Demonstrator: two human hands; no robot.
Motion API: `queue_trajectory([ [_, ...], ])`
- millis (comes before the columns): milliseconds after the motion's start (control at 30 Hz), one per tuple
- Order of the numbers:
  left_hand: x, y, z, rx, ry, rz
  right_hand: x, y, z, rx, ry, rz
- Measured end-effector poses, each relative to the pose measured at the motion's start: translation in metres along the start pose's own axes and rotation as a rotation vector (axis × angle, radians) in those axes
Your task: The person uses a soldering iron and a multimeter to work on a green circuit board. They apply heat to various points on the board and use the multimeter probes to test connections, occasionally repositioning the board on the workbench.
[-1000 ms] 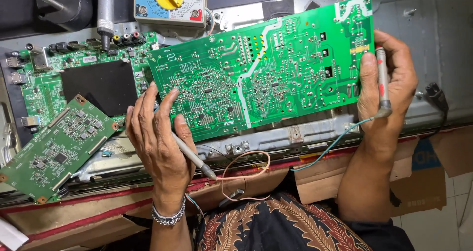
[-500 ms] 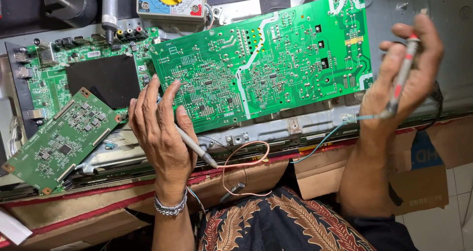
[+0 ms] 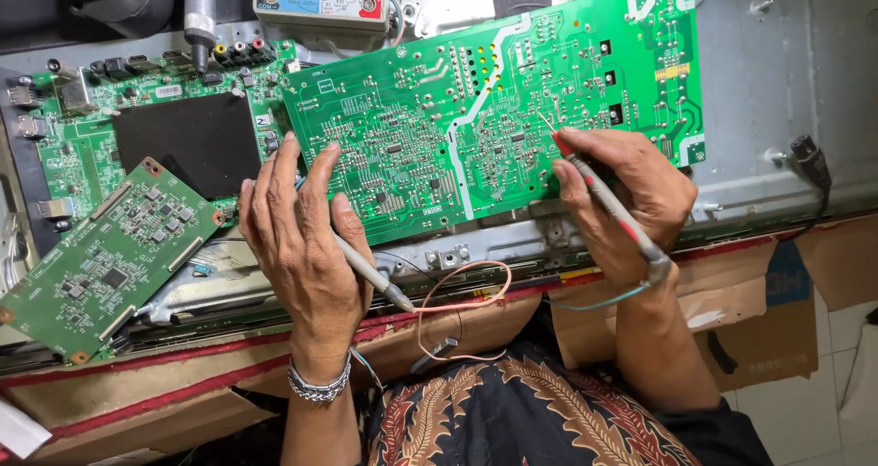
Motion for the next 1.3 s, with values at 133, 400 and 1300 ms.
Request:
queue_trajectory([
  [133, 0.0010, -0.0013, 0.0011, 0.006, 0.010, -0.006, -0.0048, -0.0015, -0.0015, -0.055, -0.039, -0.007],
  [400, 0.0018, -0.0029, 0.0022, 0.004, 0.015, -0.005, 0.0005, 0.0035, -0.0041, -0.053, 0.003, -0.022],
  [1300, 0.0031, -0.0036, 0.0032, 0.004, 0.029, -0.009, -0.0023, 0.0013, -0.0030, -0.092, -0.028, -0.058],
])
Point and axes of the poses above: each hand's wrist, its own x-axis towards the middle knuckle, its own z-axis out of the back of the hand, y = z × x, the point moved 3 cm from there along x, towards the middle knuckle, and after that the axes turned 2 degrees about -y, right-handed, at the moved point
